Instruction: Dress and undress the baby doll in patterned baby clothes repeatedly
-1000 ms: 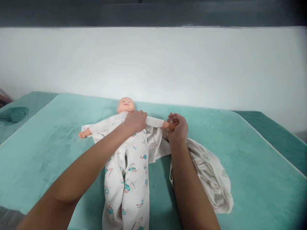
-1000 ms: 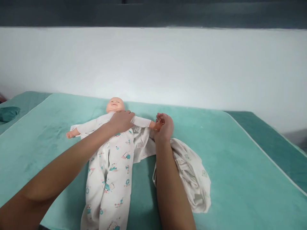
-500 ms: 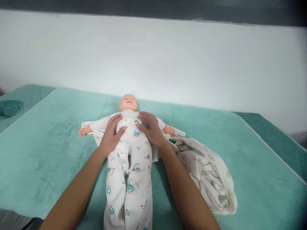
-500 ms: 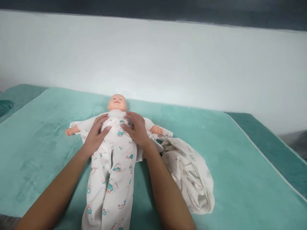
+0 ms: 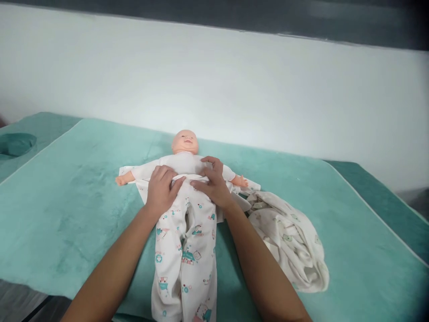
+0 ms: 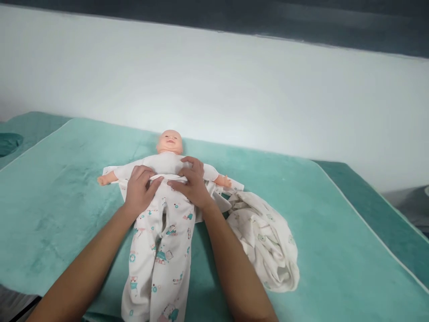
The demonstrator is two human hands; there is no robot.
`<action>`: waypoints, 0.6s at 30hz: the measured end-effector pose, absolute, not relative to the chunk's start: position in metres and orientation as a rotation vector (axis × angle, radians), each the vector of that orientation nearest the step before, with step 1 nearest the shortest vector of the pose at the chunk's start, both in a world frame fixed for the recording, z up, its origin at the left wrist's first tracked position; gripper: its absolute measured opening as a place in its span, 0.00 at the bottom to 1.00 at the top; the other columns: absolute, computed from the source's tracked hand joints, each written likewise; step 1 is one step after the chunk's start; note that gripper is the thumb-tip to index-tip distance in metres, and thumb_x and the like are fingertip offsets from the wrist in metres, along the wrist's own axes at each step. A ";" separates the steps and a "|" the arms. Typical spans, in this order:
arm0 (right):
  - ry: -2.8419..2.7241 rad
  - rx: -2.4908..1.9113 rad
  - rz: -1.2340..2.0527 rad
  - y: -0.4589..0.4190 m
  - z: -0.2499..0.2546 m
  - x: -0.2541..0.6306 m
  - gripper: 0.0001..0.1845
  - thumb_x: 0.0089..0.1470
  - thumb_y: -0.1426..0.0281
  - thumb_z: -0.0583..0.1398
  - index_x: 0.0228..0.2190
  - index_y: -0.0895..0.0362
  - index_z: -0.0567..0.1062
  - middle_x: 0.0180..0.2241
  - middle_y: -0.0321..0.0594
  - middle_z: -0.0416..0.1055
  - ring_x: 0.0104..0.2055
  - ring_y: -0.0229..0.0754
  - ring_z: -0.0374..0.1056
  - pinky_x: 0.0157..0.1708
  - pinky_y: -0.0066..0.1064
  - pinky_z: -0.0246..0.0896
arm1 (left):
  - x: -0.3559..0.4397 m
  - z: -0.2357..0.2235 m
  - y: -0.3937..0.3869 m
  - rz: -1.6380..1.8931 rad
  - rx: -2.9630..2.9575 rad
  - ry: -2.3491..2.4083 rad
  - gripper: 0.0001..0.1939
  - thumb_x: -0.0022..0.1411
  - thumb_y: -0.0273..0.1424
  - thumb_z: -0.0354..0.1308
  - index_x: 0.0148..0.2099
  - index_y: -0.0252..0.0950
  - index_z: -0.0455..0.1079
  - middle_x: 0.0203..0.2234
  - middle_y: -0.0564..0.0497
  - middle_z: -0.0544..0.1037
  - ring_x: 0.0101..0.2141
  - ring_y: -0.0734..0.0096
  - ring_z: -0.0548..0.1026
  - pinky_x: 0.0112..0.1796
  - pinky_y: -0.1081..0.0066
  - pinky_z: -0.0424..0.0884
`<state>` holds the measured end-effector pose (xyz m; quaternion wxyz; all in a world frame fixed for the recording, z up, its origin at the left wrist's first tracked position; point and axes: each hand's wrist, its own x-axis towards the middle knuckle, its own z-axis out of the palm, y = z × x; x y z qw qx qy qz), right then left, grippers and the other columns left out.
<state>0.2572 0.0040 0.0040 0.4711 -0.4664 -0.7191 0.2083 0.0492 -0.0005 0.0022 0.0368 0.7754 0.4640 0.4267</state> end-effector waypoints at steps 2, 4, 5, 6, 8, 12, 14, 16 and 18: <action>-1.685 -1.122 0.489 0.001 0.001 0.257 0.23 0.53 0.52 0.66 0.20 0.53 0.67 0.47 0.44 0.66 0.54 0.53 0.60 0.58 0.49 0.54 | 0.046 0.001 -0.002 1.230 2.420 1.477 0.18 0.71 0.43 0.52 0.31 0.39 0.66 0.28 0.49 0.72 0.36 0.62 0.69 0.42 0.62 0.65; -1.604 -1.101 0.531 -0.003 -0.002 0.260 0.27 0.58 0.51 0.61 0.16 0.54 0.62 0.37 0.43 0.66 0.44 0.48 0.63 0.50 0.44 0.60 | 0.041 -0.001 -0.004 1.134 2.433 1.534 0.22 0.73 0.43 0.48 0.27 0.39 0.63 0.23 0.50 0.69 0.32 0.63 0.68 0.41 0.62 0.63; -1.553 -1.106 0.560 -0.005 -0.004 0.263 0.30 0.59 0.49 0.58 0.15 0.53 0.60 0.33 0.41 0.65 0.39 0.46 0.62 0.45 0.41 0.61 | 0.036 -0.003 -0.005 1.085 2.419 1.571 0.24 0.73 0.43 0.46 0.25 0.40 0.62 0.21 0.51 0.68 0.30 0.64 0.68 0.40 0.63 0.63; -1.497 -1.127 0.590 -0.008 -0.007 0.266 0.31 0.60 0.48 0.56 0.15 0.53 0.58 0.28 0.39 0.62 0.34 0.43 0.60 0.39 0.39 0.61 | 0.031 -0.005 -0.007 1.033 2.386 1.613 0.25 0.74 0.43 0.44 0.24 0.40 0.61 0.20 0.51 0.67 0.29 0.64 0.68 0.38 0.63 0.62; -1.381 -1.201 0.646 -0.014 -0.013 0.274 0.33 0.60 0.45 0.54 0.14 0.52 0.56 0.21 0.35 0.54 0.26 0.40 0.52 0.31 0.35 0.56 | 0.020 -0.010 -0.013 0.918 2.297 1.681 0.26 0.73 0.44 0.42 0.24 0.40 0.60 0.19 0.52 0.66 0.27 0.64 0.68 0.35 0.64 0.60; -1.354 -1.327 0.762 -0.029 -0.022 0.284 0.35 0.57 0.42 0.55 0.14 0.52 0.52 0.17 0.31 0.45 0.23 0.36 0.42 0.24 0.31 0.44 | -0.004 -0.015 -0.030 0.749 2.183 1.583 0.22 0.70 0.49 0.47 0.31 0.40 0.67 0.24 0.52 0.72 0.31 0.64 0.71 0.35 0.66 0.62; -1.489 -1.340 0.815 -0.038 -0.022 0.285 0.34 0.58 0.43 0.56 0.14 0.52 0.53 0.17 0.30 0.46 0.22 0.35 0.44 0.24 0.30 0.44 | -0.013 -0.013 -0.041 0.715 2.116 1.475 0.19 0.65 0.50 0.54 0.39 0.40 0.70 0.30 0.53 0.76 0.35 0.63 0.73 0.37 0.67 0.64; -1.628 -1.317 0.838 -0.050 -0.019 0.284 0.32 0.59 0.46 0.57 0.16 0.53 0.58 0.18 0.30 0.51 0.23 0.36 0.48 0.25 0.29 0.47 | -0.019 -0.011 -0.050 0.688 2.022 1.396 0.21 0.59 0.50 0.61 0.45 0.39 0.71 0.37 0.52 0.78 0.38 0.62 0.74 0.39 0.66 0.67; -1.699 -1.259 0.880 -0.064 -0.014 0.284 0.25 0.58 0.50 0.60 0.20 0.54 0.66 0.22 0.31 0.60 0.26 0.37 0.55 0.28 0.29 0.53 | -0.021 -0.009 -0.058 0.673 1.945 1.351 0.27 0.53 0.50 0.66 0.48 0.39 0.70 0.41 0.51 0.79 0.41 0.60 0.75 0.41 0.66 0.69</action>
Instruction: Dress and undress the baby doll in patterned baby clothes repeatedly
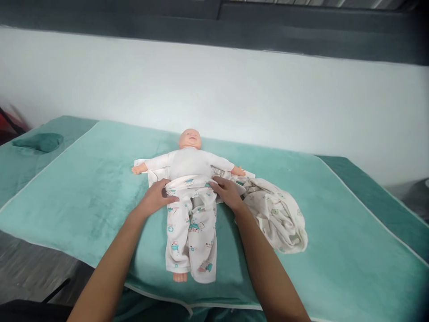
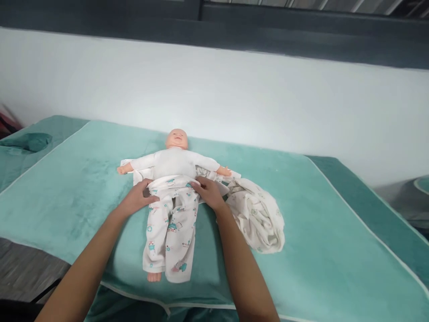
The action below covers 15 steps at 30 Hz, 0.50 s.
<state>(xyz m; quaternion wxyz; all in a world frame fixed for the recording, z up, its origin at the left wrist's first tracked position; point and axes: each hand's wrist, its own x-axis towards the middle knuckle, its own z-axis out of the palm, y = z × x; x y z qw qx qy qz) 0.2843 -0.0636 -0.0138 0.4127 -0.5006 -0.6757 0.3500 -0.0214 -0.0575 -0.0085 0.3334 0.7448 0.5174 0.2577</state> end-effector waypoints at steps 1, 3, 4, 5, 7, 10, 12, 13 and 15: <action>-1.710 -1.229 0.922 -0.070 -0.011 0.285 0.21 0.57 0.51 0.62 0.25 0.54 0.71 0.26 0.32 0.65 0.29 0.38 0.59 0.30 0.29 0.57 | -0.022 -0.008 -0.060 0.672 1.930 1.342 0.28 0.51 0.49 0.68 0.49 0.38 0.70 0.42 0.50 0.79 0.42 0.60 0.75 0.41 0.65 0.70; -1.712 -1.193 1.038 -0.081 -0.008 0.287 0.17 0.52 0.54 0.67 0.37 0.53 0.77 0.35 0.36 0.72 0.35 0.42 0.65 0.35 0.32 0.63 | -0.021 -0.009 -0.063 0.683 1.958 1.356 0.25 0.51 0.46 0.69 0.47 0.38 0.71 0.41 0.50 0.79 0.41 0.59 0.75 0.41 0.65 0.70; -1.709 -1.198 1.085 -0.085 -0.007 0.287 0.19 0.50 0.55 0.68 0.41 0.52 0.77 0.38 0.37 0.74 0.38 0.43 0.67 0.36 0.33 0.64 | -0.020 -0.011 -0.064 0.695 2.000 1.373 0.21 0.52 0.44 0.68 0.44 0.39 0.71 0.40 0.50 0.79 0.41 0.59 0.74 0.42 0.64 0.70; -1.707 -1.220 1.105 -0.087 -0.007 0.288 0.20 0.49 0.55 0.69 0.41 0.53 0.78 0.38 0.38 0.74 0.39 0.44 0.67 0.37 0.34 0.65 | -0.019 -0.013 -0.064 0.707 2.057 1.390 0.16 0.53 0.42 0.66 0.41 0.39 0.72 0.38 0.49 0.79 0.40 0.59 0.74 0.42 0.64 0.70; -1.727 -1.274 1.070 -0.086 -0.009 0.286 0.16 0.48 0.56 0.69 0.34 0.54 0.78 0.34 0.37 0.73 0.36 0.43 0.66 0.34 0.32 0.63 | -0.018 -0.017 -0.063 0.717 2.195 1.400 0.08 0.56 0.37 0.64 0.35 0.40 0.71 0.34 0.50 0.78 0.39 0.59 0.74 0.43 0.63 0.69; -1.763 -1.291 0.938 -0.078 -0.015 0.282 0.16 0.49 0.60 0.68 0.21 0.55 0.70 0.26 0.34 0.65 0.30 0.40 0.60 0.31 0.31 0.56 | -0.015 -0.023 -0.060 0.723 2.360 1.409 0.06 0.57 0.34 0.61 0.30 0.41 0.68 0.26 0.50 0.75 0.36 0.59 0.74 0.41 0.64 0.68; -1.738 -1.308 0.825 -0.072 -0.020 0.277 0.15 0.48 0.64 0.65 0.19 0.54 0.67 0.23 0.33 0.61 0.29 0.40 0.58 0.30 0.31 0.54 | -0.012 -0.027 -0.055 0.762 2.421 1.461 0.07 0.59 0.35 0.59 0.29 0.41 0.68 0.23 0.50 0.73 0.33 0.59 0.74 0.39 0.64 0.68; -1.711 -1.336 0.757 -0.070 -0.023 0.275 0.13 0.47 0.66 0.64 0.19 0.53 0.66 0.22 0.33 0.61 0.29 0.41 0.59 0.30 0.32 0.53 | -0.011 -0.028 -0.053 0.794 2.438 1.494 0.08 0.60 0.36 0.58 0.30 0.41 0.69 0.23 0.50 0.73 0.32 0.59 0.74 0.38 0.64 0.67; -1.646 -1.408 0.617 -0.067 -0.027 0.270 0.09 0.46 0.67 0.62 0.20 0.52 0.66 0.22 0.33 0.61 0.30 0.43 0.59 0.31 0.33 0.53 | -0.008 -0.031 -0.048 0.856 2.447 1.569 0.09 0.63 0.37 0.56 0.31 0.40 0.70 0.23 0.49 0.73 0.30 0.60 0.74 0.37 0.64 0.66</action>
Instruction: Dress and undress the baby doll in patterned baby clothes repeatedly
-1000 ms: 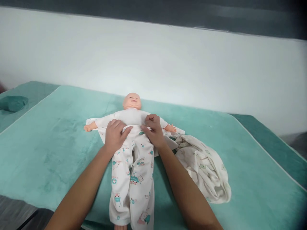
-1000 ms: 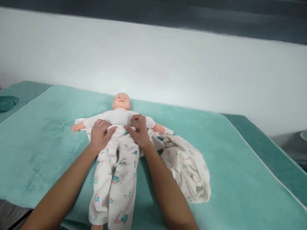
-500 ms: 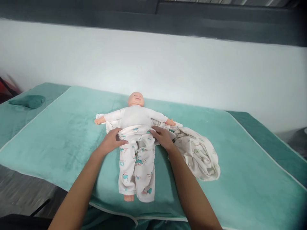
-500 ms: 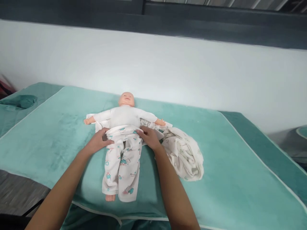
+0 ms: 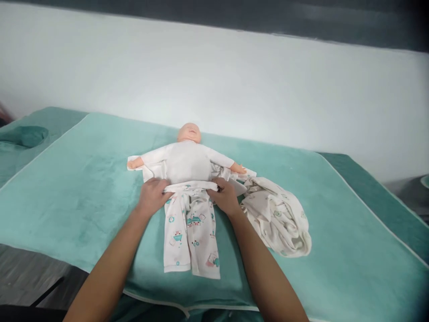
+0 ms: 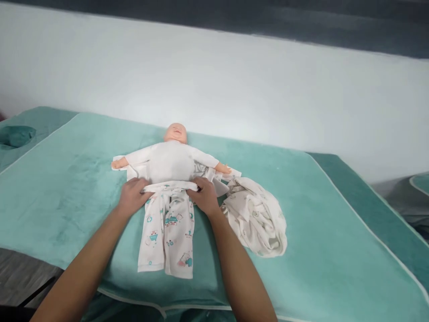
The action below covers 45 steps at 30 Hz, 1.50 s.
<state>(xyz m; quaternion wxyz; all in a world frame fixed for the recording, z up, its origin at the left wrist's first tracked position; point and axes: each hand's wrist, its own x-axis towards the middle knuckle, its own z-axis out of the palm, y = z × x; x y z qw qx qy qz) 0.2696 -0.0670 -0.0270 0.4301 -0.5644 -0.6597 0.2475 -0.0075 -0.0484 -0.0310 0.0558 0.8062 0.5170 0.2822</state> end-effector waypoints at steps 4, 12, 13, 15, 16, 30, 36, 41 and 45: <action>-1.541 -1.481 0.523 -0.065 -0.030 0.261 0.07 0.48 0.68 0.59 0.22 0.51 0.64 0.22 0.33 0.62 0.30 0.43 0.60 0.31 0.33 0.54 | 0.000 -0.034 -0.040 0.879 2.399 1.745 0.08 0.64 0.36 0.55 0.36 0.40 0.73 0.26 0.47 0.77 0.32 0.58 0.75 0.37 0.64 0.65; -1.665 -1.417 0.932 -0.073 -0.014 0.274 0.15 0.53 0.58 0.65 0.38 0.52 0.72 0.31 0.33 0.69 0.32 0.41 0.62 0.32 0.31 0.59 | -0.001 -0.016 -0.041 0.680 2.139 1.612 0.16 0.61 0.46 0.61 0.42 0.39 0.70 0.32 0.50 0.76 0.36 0.59 0.73 0.37 0.66 0.66; -1.715 -1.416 0.978 -0.076 -0.011 0.278 0.20 0.49 0.57 0.68 0.41 0.53 0.73 0.33 0.34 0.70 0.33 0.42 0.63 0.32 0.31 0.59 | -0.003 -0.012 -0.045 0.665 2.084 1.541 0.19 0.58 0.48 0.63 0.42 0.39 0.69 0.34 0.51 0.76 0.37 0.60 0.73 0.36 0.66 0.66; -1.796 -1.428 1.044 -0.081 -0.005 0.283 0.29 0.41 0.57 0.73 0.44 0.53 0.75 0.34 0.35 0.71 0.33 0.42 0.64 0.32 0.31 0.60 | -0.008 -0.005 -0.054 0.644 2.001 1.396 0.25 0.53 0.50 0.66 0.44 0.39 0.68 0.37 0.51 0.75 0.37 0.62 0.72 0.35 0.68 0.67; -1.823 -1.434 1.052 -0.084 -0.003 0.284 0.28 0.39 0.58 0.74 0.42 0.54 0.75 0.34 0.35 0.71 0.33 0.42 0.64 0.31 0.30 0.59 | -0.010 -0.004 -0.059 0.645 1.991 1.344 0.25 0.52 0.49 0.67 0.44 0.39 0.68 0.38 0.51 0.74 0.37 0.63 0.71 0.35 0.68 0.68; -1.404 -1.519 0.736 -0.152 -0.033 0.228 0.09 0.47 0.68 0.54 0.34 0.53 0.68 0.30 0.34 0.69 0.34 0.44 0.64 0.35 0.32 0.59 | -0.008 -0.028 -0.114 0.912 1.992 1.475 0.11 0.54 0.28 0.56 0.42 0.39 0.67 0.36 0.50 0.75 0.38 0.63 0.72 0.40 0.66 0.68; -1.618 -1.490 0.801 -0.170 -0.029 0.230 0.11 0.47 0.63 0.62 0.33 0.54 0.68 0.33 0.37 0.71 0.37 0.46 0.66 0.39 0.35 0.61 | -0.022 -0.010 -0.139 0.624 2.161 1.209 0.24 0.53 0.46 0.69 0.46 0.37 0.69 0.52 0.45 0.70 0.52 0.54 0.69 0.54 0.59 0.65; -1.675 -1.505 0.691 -0.177 -0.033 0.226 0.10 0.49 0.66 0.60 0.22 0.53 0.64 0.25 0.35 0.66 0.34 0.45 0.64 0.42 0.38 0.60 | -0.022 -0.018 -0.149 0.707 2.239 1.210 0.17 0.61 0.43 0.63 0.30 0.37 0.65 0.38 0.47 0.75 0.44 0.59 0.70 0.51 0.58 0.66; -1.705 -1.442 0.778 -0.191 -0.033 0.231 0.13 0.52 0.62 0.62 0.38 0.54 0.72 0.38 0.42 0.73 0.44 0.50 0.68 0.47 0.41 0.64 | -0.021 -0.023 -0.163 0.761 2.184 1.230 0.18 0.57 0.45 0.67 0.41 0.37 0.71 0.43 0.45 0.75 0.48 0.55 0.70 0.51 0.57 0.69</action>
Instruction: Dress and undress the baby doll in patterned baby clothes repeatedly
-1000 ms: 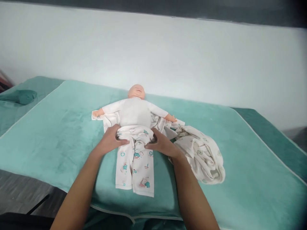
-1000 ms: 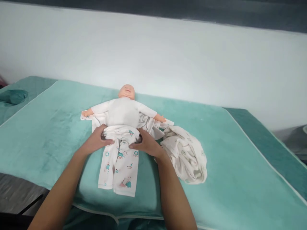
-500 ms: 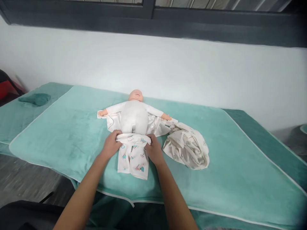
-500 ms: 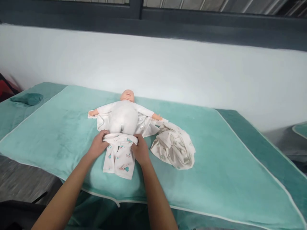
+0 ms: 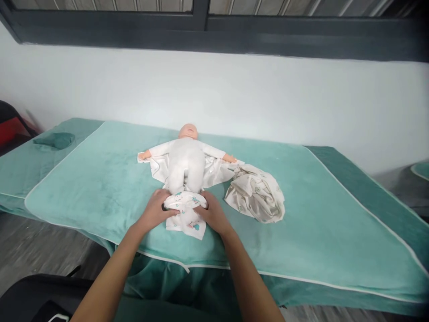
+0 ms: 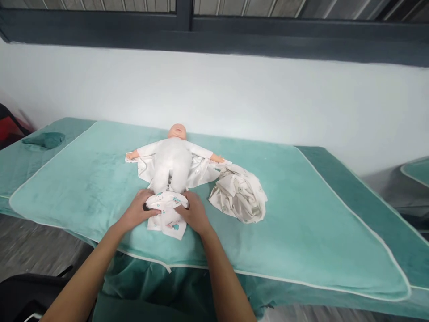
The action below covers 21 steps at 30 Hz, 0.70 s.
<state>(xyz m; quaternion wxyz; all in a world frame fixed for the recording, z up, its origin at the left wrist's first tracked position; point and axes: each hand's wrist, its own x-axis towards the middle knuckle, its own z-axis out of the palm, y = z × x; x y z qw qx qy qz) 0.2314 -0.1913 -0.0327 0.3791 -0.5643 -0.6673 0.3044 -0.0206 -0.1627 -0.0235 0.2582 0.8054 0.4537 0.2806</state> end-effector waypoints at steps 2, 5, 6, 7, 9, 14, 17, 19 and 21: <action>-1.800 -1.360 0.816 -0.202 -0.034 0.237 0.36 0.46 0.57 0.69 0.54 0.55 0.67 0.52 0.48 0.70 0.54 0.55 0.67 0.53 0.46 0.64 | -0.023 -0.023 -0.173 0.722 2.195 1.194 0.38 0.49 0.48 0.73 0.57 0.36 0.68 0.53 0.41 0.71 0.55 0.50 0.68 0.54 0.55 0.69; -1.990 -1.273 0.726 -0.216 -0.039 0.239 0.62 0.36 0.53 0.75 0.65 0.55 0.53 0.64 0.56 0.58 0.66 0.63 0.56 0.64 0.55 0.53 | -0.026 -0.020 -0.184 0.595 2.310 1.121 0.60 0.39 0.53 0.76 0.69 0.38 0.56 0.60 0.37 0.65 0.60 0.43 0.64 0.59 0.50 0.66; -2.016 -1.282 0.671 -0.220 -0.042 0.237 0.64 0.34 0.54 0.76 0.66 0.55 0.53 0.65 0.57 0.58 0.67 0.64 0.54 0.66 0.56 0.50 | -0.025 -0.018 -0.186 0.555 2.354 1.118 0.62 0.38 0.53 0.76 0.70 0.39 0.55 0.60 0.37 0.66 0.61 0.42 0.64 0.59 0.49 0.65; -2.009 -1.315 0.615 -0.222 -0.044 0.234 0.63 0.34 0.55 0.76 0.65 0.55 0.54 0.64 0.58 0.60 0.67 0.65 0.55 0.66 0.57 0.49 | -0.024 -0.016 -0.187 0.525 2.394 1.127 0.61 0.37 0.52 0.77 0.69 0.39 0.56 0.59 0.37 0.67 0.60 0.42 0.65 0.59 0.48 0.65; -1.918 -1.407 0.550 -0.225 -0.047 0.227 0.56 0.34 0.59 0.75 0.61 0.55 0.59 0.59 0.56 0.66 0.63 0.65 0.60 0.63 0.57 0.53 | -0.020 -0.008 -0.188 0.485 2.425 1.163 0.51 0.41 0.49 0.76 0.64 0.39 0.62 0.56 0.39 0.71 0.57 0.43 0.68 0.58 0.49 0.65; -1.632 -1.504 0.919 -0.230 -0.020 0.224 0.31 0.45 0.63 0.67 0.49 0.55 0.66 0.43 0.42 0.74 0.43 0.50 0.72 0.44 0.41 0.68 | -0.010 0.019 -0.195 0.493 2.075 1.368 0.27 0.52 0.40 0.69 0.53 0.40 0.68 0.46 0.47 0.78 0.48 0.50 0.75 0.46 0.59 0.71; -1.592 -1.503 1.136 -0.232 0.007 0.231 0.23 0.49 0.60 0.65 0.45 0.55 0.68 0.35 0.35 0.74 0.37 0.46 0.71 0.36 0.35 0.65 | -0.007 0.027 -0.200 0.564 1.880 1.274 0.22 0.52 0.34 0.65 0.50 0.40 0.67 0.43 0.51 0.79 0.42 0.59 0.77 0.41 0.66 0.72; -1.590 -1.522 1.206 -0.230 0.018 0.234 0.23 0.50 0.58 0.65 0.44 0.54 0.69 0.35 0.35 0.74 0.37 0.46 0.71 0.34 0.33 0.64 | -0.004 0.025 -0.201 0.590 1.850 1.232 0.21 0.52 0.33 0.63 0.49 0.39 0.67 0.42 0.52 0.79 0.42 0.60 0.77 0.40 0.67 0.71; -1.627 -1.565 1.187 -0.228 0.019 0.235 0.23 0.49 0.58 0.66 0.44 0.55 0.70 0.36 0.37 0.75 0.38 0.47 0.72 0.34 0.33 0.64 | -0.002 0.018 -0.201 0.557 1.895 1.269 0.20 0.53 0.33 0.62 0.49 0.39 0.67 0.42 0.50 0.80 0.42 0.58 0.78 0.40 0.65 0.71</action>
